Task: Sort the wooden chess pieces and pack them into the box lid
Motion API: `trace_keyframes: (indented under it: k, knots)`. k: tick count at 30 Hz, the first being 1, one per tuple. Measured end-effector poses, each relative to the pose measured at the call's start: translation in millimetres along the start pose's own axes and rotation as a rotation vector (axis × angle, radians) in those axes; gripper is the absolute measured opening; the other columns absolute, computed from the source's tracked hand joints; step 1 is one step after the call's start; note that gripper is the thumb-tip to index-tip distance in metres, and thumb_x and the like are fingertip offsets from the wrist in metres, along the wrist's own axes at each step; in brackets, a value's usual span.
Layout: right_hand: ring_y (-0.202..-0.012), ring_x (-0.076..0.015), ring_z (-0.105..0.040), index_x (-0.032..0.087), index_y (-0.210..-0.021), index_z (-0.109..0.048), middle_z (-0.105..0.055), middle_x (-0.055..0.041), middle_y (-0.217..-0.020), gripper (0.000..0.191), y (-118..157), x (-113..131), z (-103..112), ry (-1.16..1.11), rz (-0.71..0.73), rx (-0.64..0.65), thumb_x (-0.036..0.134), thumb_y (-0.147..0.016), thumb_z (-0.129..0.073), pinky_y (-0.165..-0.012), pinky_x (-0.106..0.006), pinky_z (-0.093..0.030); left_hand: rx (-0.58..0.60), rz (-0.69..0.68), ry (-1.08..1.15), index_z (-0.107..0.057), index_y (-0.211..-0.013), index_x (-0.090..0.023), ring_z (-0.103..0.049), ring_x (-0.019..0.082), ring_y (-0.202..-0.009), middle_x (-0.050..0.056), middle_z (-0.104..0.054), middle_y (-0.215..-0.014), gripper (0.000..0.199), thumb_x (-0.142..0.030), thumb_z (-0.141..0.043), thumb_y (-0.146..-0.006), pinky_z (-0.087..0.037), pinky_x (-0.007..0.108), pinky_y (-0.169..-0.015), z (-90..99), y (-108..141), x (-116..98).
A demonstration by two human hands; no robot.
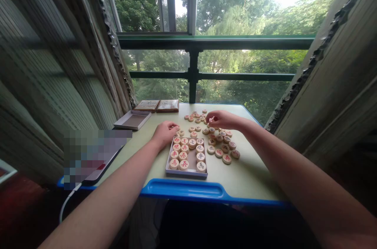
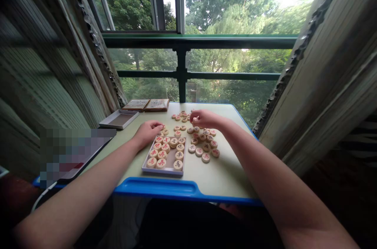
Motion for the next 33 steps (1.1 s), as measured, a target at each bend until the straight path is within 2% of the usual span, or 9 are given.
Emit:
trace_keyframes:
  k: [5,8,10,13,17,23,33]
  knots:
    - [-0.072,-0.0119,-0.057,0.017,-0.103,-0.059,-0.065,-0.0044,-0.088,0.033,0.5,16.3,3.4,-0.256,0.086,-0.112,0.018,-0.07,-0.058,-0.063,-0.022,-0.044,0.003,0.005,-0.033,-0.067,-0.083,-0.015,-0.062,0.019,-0.079,0.006,-0.069,-0.084,0.023,-0.03,-0.054,-0.072,-0.048,0.026,-0.069,1.4,1.4,-3.5]
    - [-0.068,-0.0107,-0.056,0.015,-0.097,-0.06,-0.063,-0.0032,-0.081,0.029,1.9,28.1,-1.2,-0.329,0.119,-0.082,0.018,-0.069,-0.06,-0.06,-0.022,-0.044,-0.01,0.003,-0.036,-0.066,-0.085,-0.015,-0.062,0.018,-0.078,0.006,-0.069,-0.084,0.024,-0.031,-0.054,-0.072,-0.047,0.026,-0.069,2.9,2.2,-5.0]
    - [-0.066,-0.0103,-0.055,0.015,-0.091,-0.062,-0.062,-0.0021,-0.078,0.023,4.6,38.2,-4.7,-0.313,0.17,-0.039,0.019,-0.068,-0.059,-0.06,-0.022,-0.043,-0.014,-0.001,-0.037,-0.065,-0.086,-0.015,-0.062,0.019,-0.079,0.006,-0.069,-0.084,0.025,-0.032,-0.055,-0.072,-0.047,0.027,-0.069,3.3,2.3,-5.3]
    - [-0.073,-0.0114,-0.055,0.016,-0.088,-0.064,-0.062,-0.0024,-0.085,0.021,11.6,56.5,-7.6,-0.25,0.306,-0.004,0.019,-0.068,-0.06,-0.065,-0.024,-0.043,-0.008,-0.01,-0.028,-0.065,-0.086,-0.014,-0.062,0.018,-0.079,0.007,-0.068,-0.085,0.025,-0.032,-0.055,-0.072,-0.047,0.027,-0.071,2.9,1.8,-5.3]
    - [-0.078,-0.0131,-0.053,0.017,-0.098,-0.06,-0.064,-0.002,-0.089,0.033,19.5,75.5,-17.3,-0.19,0.403,0.092,0.02,-0.066,-0.065,-0.068,-0.024,-0.042,-0.002,-0.015,-0.025,-0.064,-0.086,-0.014,-0.062,0.018,-0.078,0.007,-0.068,-0.087,0.024,-0.031,-0.055,-0.072,-0.047,0.026,-0.07,2.1,0.6,-4.3]
    - [-0.073,-0.013,-0.052,0.017,-0.084,-0.064,-0.062,-0.0017,-0.084,0.017,23.6,90.3,-33.9,-0.051,0.444,0.184,0.022,-0.067,-0.063,-0.065,-0.023,-0.04,-0.015,-0.028,-0.035,-0.064,-0.085,-0.015,-0.061,0.018,-0.079,0.007,-0.068,-0.086,0.026,-0.036,-0.057,-0.072,-0.047,0.027,-0.073,2.7,-0.7,-2.8]
    - [-0.076,-0.0148,-0.053,0.018,-0.082,-0.063,-0.059,-0.0021,-0.086,0.017,21.6,88.7,-37.4,-0.021,0.439,0.196,0.023,-0.065,-0.066,-0.068,-0.025,-0.041,-0.011,-0.04,-0.016,-0.065,-0.084,-0.015,-0.061,0.018,-0.079,0.006,-0.068,-0.085,0.025,-0.036,-0.058,-0.072,-0.047,0.027,-0.073,2.6,-0.3,-3.1]
Point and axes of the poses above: each hand's wrist, its own y-axis away from the middle knuckle, its own z-axis out of the back of the hand, x = y × z, the point moved 6 cm from there along -y, towards the middle knuckle
